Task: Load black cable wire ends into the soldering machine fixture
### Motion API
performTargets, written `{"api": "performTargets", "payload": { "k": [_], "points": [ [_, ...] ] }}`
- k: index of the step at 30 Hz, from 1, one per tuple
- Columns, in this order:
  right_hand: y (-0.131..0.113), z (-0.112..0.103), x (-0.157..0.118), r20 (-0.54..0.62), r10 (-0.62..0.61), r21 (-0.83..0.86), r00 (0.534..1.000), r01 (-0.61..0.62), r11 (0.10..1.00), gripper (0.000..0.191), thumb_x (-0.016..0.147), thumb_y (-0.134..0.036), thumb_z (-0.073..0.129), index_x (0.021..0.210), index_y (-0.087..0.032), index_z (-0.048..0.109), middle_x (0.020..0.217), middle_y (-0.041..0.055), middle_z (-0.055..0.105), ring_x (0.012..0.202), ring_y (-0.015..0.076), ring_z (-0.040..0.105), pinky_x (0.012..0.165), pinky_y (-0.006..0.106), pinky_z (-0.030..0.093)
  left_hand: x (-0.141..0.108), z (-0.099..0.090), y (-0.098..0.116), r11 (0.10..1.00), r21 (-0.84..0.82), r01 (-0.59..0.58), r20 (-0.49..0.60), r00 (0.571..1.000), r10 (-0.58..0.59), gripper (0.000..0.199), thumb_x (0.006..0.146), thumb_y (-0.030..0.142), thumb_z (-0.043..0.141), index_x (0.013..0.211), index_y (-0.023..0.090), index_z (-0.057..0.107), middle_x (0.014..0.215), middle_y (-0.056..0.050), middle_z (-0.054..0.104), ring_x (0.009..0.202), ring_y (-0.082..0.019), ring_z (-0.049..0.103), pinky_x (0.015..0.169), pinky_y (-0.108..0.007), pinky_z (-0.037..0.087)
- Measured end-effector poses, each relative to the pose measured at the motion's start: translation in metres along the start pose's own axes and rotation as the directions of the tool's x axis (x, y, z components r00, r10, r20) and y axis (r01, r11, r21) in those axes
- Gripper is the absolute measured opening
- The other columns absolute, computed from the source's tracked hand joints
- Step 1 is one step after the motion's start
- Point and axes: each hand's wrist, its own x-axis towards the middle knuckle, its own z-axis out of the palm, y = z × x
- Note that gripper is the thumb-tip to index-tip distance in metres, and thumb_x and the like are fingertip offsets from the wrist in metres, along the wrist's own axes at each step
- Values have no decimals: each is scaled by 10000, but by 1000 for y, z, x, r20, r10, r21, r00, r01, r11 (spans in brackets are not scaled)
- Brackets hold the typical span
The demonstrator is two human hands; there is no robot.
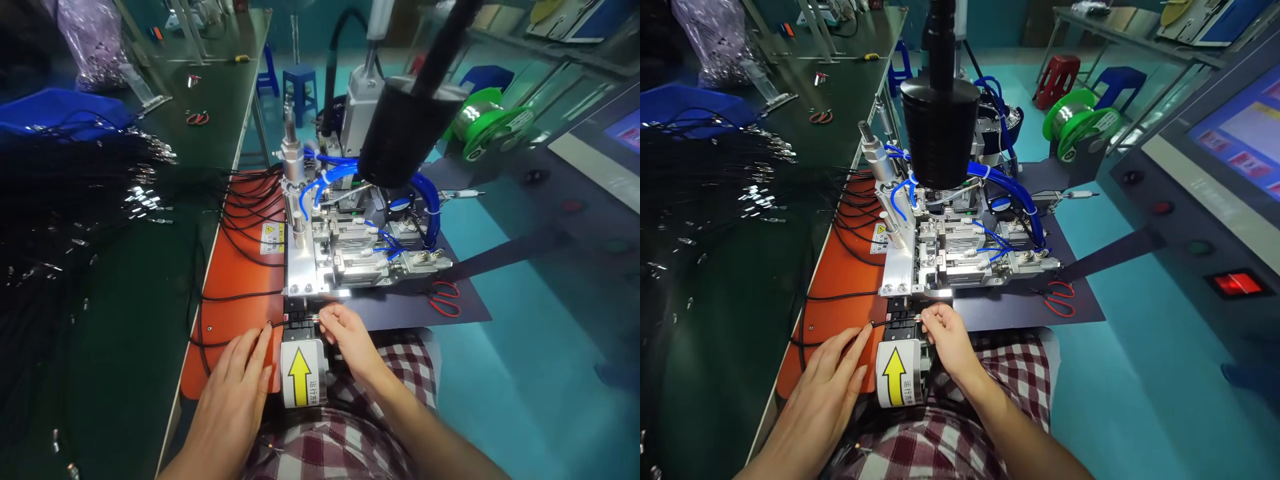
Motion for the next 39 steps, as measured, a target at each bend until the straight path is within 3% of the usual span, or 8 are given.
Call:
{"api": "performTargets", "payload": {
  "k": [7, 11, 16, 27, 34, 39],
  "points": [
    [-2, -1, -2, -3, -18, -8, 1000, 18, 1000, 372, 745, -538, 624, 705, -176, 550, 623, -32, 527, 519, 99, 382, 537, 256, 300, 6, -1, -5, 999, 33, 2, 29, 1000, -3, 474, 929, 279, 374, 1395, 192, 368, 1389, -88, 456, 1240, -277, 436, 926, -426, 506],
    [7, -18, -15, -69, -20, 3, 997, 21, 1000, 411, 782, -584, 560, 777, -174, 585, 650, -27, 522, 527, 107, 393, 548, 260, 305, 4, 2, -8, 1000, 13, 2, 11, 1000, -2, 482, 921, 251, 384, 1401, 213, 357, 1382, -86, 464, 1240, -270, 439, 940, -432, 497],
    [27, -40, -36, -143, 11, 0, 990, -11, 1000, 384, 779, -551, 588, 736, -170, 586, 632, -26, 507, 524, 107, 377, 540, 255, 284, 3, 4, -9, 1000, 7, 7, 7, 1000, -7, 475, 921, 246, 383, 1395, 205, 370, 1384, -88, 459, 1246, -269, 431, 947, -431, 494],
    [40, -53, -44, -214, 83, -6, 973, -86, 996, 376, 746, -556, 617, 717, -181, 613, 607, -20, 520, 501, 103, 382, 506, 247, 282, 4, 0, -10, 1000, 22, 15, 12, 1000, -15, 462, 928, 257, 357, 1389, 226, 376, 1379, -64, 476, 1233, -249, 466, 873, -394, 552],
    [47, -54, -47, -183, 136, 6, 974, -137, 991, 366, 758, -548, 612, 737, -183, 609, 629, -20, 523, 517, 108, 389, 532, 252, 293, 42, -2, -17, 991, -103, 85, 117, 991, -73, 480, 954, 291, 270, 1414, 162, 312, 1474, -81, 337, 1340, -236, 314, 1072, -462, 370],
    [48, -57, -51, -218, 107, -10, 970, -112, 994, 375, 754, -559, 613, 716, -187, 607, 625, -14, 521, 516, 122, 392, 533, 265, 306, 62, -8, -25, 969, -230, 85, 122, 991, -58, 448, 955, 282, 260, 1365, 154, 385, 1439, -96, 385, 1321, -234, 340, 1081, -464, 347]
  ]
}}
